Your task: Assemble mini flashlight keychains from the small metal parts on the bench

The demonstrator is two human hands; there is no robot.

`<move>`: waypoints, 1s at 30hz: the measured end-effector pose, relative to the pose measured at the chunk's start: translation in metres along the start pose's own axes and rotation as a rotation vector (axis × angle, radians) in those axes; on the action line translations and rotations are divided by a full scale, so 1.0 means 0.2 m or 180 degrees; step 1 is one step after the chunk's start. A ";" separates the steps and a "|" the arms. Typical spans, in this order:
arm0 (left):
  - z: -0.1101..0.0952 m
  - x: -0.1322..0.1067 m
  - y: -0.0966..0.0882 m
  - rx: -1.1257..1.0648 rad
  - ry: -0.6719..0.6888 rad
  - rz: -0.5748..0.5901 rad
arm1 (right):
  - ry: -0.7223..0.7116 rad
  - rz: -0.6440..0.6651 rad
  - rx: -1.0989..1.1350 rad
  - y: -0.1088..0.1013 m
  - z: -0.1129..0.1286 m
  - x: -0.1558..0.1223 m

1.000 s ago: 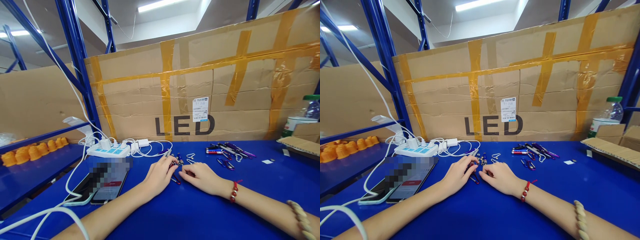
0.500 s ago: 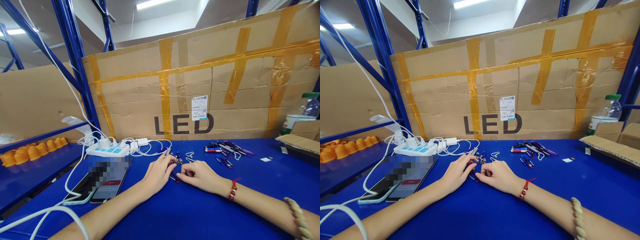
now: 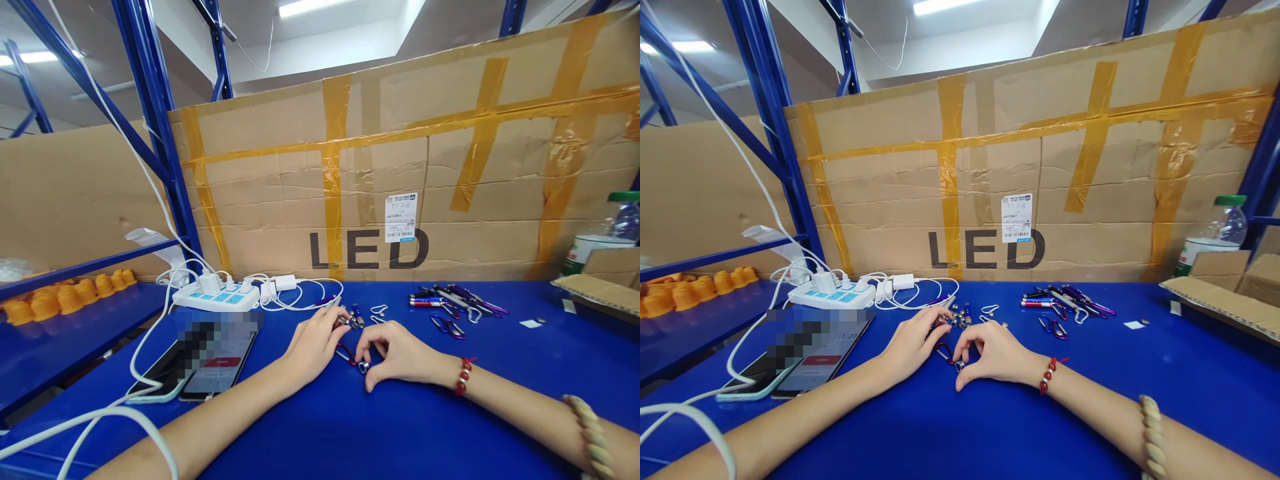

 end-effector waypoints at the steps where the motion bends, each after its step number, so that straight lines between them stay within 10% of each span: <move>1: 0.00 0.00 0.00 -0.0004 0.0006 -0.0011 | -0.0053 -0.0003 0.0045 0.00 0.00 0.00; 9: 0.01 0.01 -0.01 0.0138 -0.0009 -0.0046 | -0.0134 -0.0169 0.0088 -0.01 -0.01 0.00; 20: -0.06 0.00 0.02 -0.0066 0.0625 0.0097 | 0.0154 -0.1728 0.0974 -0.12 -0.02 -0.01; 30: -0.03 -0.01 0.04 -0.0281 0.0385 0.0136 | -0.0302 -0.1747 0.0392 -0.11 0.05 -0.02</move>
Point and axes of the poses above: each hand's wrist, its own x-axis towards the middle knuckle, its own y-axis out of the palm, z = x × y, the point moved 6 cm from there along x, towards the middle knuckle, and after that the axes turned 9 degrees about -z, right-handed, at the moved point
